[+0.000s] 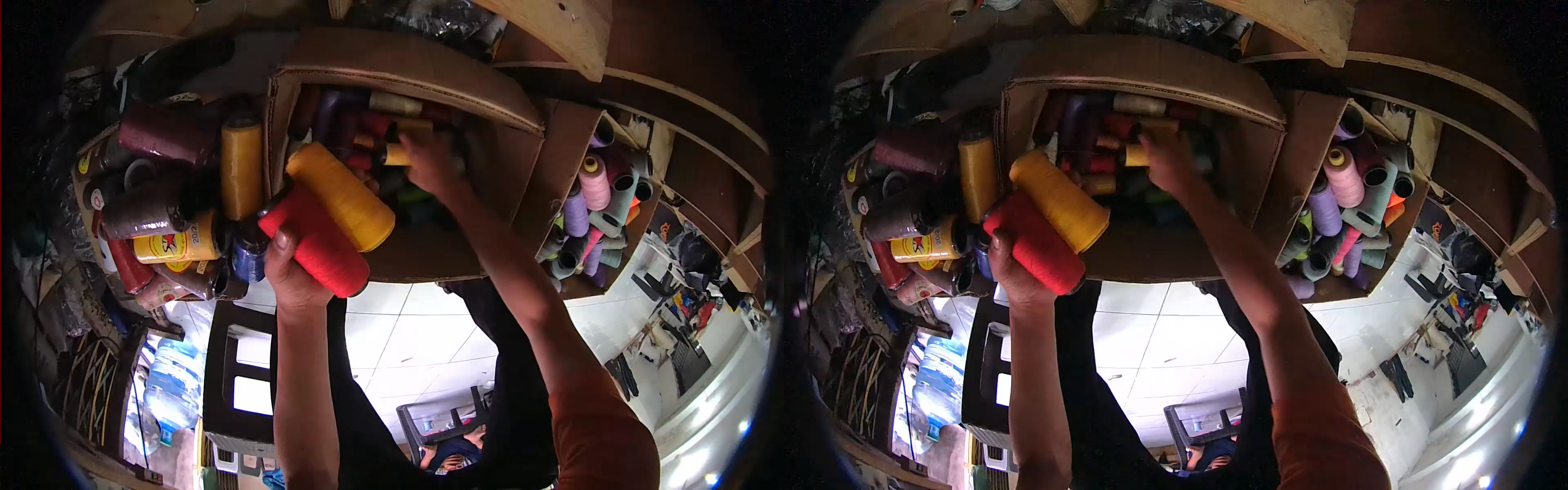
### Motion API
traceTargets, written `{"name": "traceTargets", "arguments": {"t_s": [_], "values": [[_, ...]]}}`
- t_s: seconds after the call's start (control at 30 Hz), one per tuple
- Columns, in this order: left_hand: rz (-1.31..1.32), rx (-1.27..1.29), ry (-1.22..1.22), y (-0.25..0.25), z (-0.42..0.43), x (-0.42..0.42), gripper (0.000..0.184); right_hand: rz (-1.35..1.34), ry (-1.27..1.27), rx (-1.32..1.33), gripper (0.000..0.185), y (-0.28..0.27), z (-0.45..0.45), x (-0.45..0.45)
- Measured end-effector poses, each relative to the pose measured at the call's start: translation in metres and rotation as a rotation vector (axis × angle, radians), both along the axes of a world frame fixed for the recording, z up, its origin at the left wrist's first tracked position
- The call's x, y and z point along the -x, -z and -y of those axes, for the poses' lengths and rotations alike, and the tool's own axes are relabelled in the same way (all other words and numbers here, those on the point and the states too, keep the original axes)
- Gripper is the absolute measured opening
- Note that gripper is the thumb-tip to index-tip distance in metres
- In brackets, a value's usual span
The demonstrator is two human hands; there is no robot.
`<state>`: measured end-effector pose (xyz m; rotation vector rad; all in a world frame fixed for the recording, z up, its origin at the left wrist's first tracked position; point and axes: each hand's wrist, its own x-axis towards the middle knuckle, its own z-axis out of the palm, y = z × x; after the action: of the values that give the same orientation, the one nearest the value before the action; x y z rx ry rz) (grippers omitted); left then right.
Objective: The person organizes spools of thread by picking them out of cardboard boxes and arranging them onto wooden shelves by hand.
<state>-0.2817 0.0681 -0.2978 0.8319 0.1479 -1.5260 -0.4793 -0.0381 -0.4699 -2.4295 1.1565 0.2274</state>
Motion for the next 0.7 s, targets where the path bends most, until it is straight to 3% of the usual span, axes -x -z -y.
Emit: {"name": "traceTargets", "arguments": {"t_s": [0.07, 0.17, 0.27, 0.33, 0.4, 0.43, 0.5, 0.53, 0.57, 0.63, 0.7], "values": [[0.005, 0.022, 0.018, -0.001, 0.0, -0.003, 0.098, 0.017, -0.117, 0.12, 0.049, 0.021, -0.01, -0.012], [-0.118, 0.152, -0.038, 0.0, 0.001, 0.0, 0.103, 0.101, -0.021, 0.07, 0.055, 0.045, -0.015, 0.001], [-0.488, 0.382, -0.231, 0.005, 0.006, 0.006, 0.105, 0.128, 0.186, -0.011, 0.046, -0.005, -0.015, -0.005], [-0.608, 0.399, -0.294, 0.004, 0.005, 0.006, 0.104, 0.323, 0.455, -0.224, 0.041, -0.068, -0.002, -0.019], [-0.38, 0.286, -0.197, 0.001, 0.004, 0.003, 0.101, 0.375, 0.665, -0.485, 0.037, -0.143, 0.014, -0.025], [-0.136, 0.202, -0.091, -0.002, 0.004, -0.003, 0.1, 0.333, 0.74, -0.636, 0.035, -0.18, 0.02, -0.026], [0.077, 0.102, -0.01, 0.002, -0.003, -0.01, 0.093, 0.722, 0.834, -0.975, 0.035, -0.242, 0.026, -0.032], [0.039, 0.09, -0.03, 0.011, -0.011, -0.007, 0.089, 0.997, 0.913, -1.033, 0.041, -0.259, 0.016, -0.049], [0.001, 0.081, -0.048, 0.018, -0.018, -0.005, 0.085, 0.768, 0.781, -1.101, 0.052, -0.259, 0.015, -0.041], [0.01, 0.096, -0.065, 0.013, -0.013, 0.0, 0.083, 0.56, 0.404, -0.715, 0.061, -0.249, 0.001, -0.057], [-0.015, 0.098, -0.088, 0.008, -0.01, 0.002, 0.083, 0.611, 0.536, -0.726, 0.062, -0.251, -0.009, -0.071]]}}
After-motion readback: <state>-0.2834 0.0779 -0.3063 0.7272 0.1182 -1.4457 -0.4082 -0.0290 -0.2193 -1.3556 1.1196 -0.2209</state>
